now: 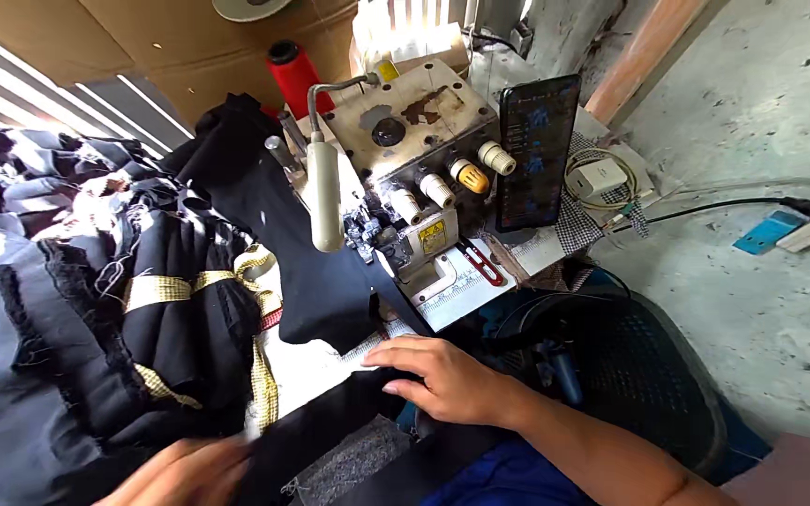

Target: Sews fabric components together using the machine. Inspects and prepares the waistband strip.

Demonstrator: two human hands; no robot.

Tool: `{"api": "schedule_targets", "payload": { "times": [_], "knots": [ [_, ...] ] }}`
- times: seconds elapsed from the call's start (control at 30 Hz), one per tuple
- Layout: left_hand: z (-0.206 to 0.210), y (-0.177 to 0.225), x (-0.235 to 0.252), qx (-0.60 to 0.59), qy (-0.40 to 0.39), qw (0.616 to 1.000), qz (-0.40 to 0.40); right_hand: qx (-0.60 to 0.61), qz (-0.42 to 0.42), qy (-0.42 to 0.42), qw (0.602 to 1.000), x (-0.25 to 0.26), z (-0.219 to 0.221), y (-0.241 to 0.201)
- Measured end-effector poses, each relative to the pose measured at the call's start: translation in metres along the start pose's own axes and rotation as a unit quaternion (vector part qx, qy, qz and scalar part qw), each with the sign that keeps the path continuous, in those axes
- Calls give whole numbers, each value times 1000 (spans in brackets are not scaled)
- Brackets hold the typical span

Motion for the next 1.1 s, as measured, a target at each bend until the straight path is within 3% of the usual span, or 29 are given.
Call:
{"api": "schedule_targets", "payload": {
  "times": [0.07, 0.13, 0.2, 0.27, 0.4, 0.67, 0.8, 0.87, 1.0, 1.1],
  "knots": [
    [40, 26, 80, 6, -38, 997, 74, 57, -45, 42, 996, -4, -11, -7],
    [72, 28, 126, -34, -54, 985, 158, 125, -64, 57, 988, -4, -14, -5],
    [84, 21, 156, -42, -68, 982, 168, 177, -14, 81, 981, -6, -8, 7],
    [79, 8, 175, 8, -52, 990, 129, 193, 61, 126, 971, -10, 2, 18],
    [52, -13, 188, 39, -17, 995, 94, 170, 96, 158, 968, -17, 15, 20],
    [29, -31, 204, 5, -16, 996, 93, -51, 153, 147, 976, -26, 27, 28],
    [30, -29, 203, 3, 14, 997, 72, -76, 85, 303, 946, -33, -5, 16],
    [32, -29, 201, 11, 30, 997, 75, -89, 53, 337, 936, -30, -22, 19],
    [36, -19, 194, 78, 68, 993, 62, -1, 65, 200, 978, -9, -38, 34],
    [48, 3, 182, 165, 86, 982, 33, 126, 33, 142, 981, 1, -45, 24]
  ]
}}
Point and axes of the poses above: each hand's wrist, its own x-axis towards the middle knuckle, its own z-axis out of the palm, y = z × x, the point moved 3 cm from there along x, towards the middle knuckle, and after that the axes turned 14 degrees about -y, right-handed, at the moved point
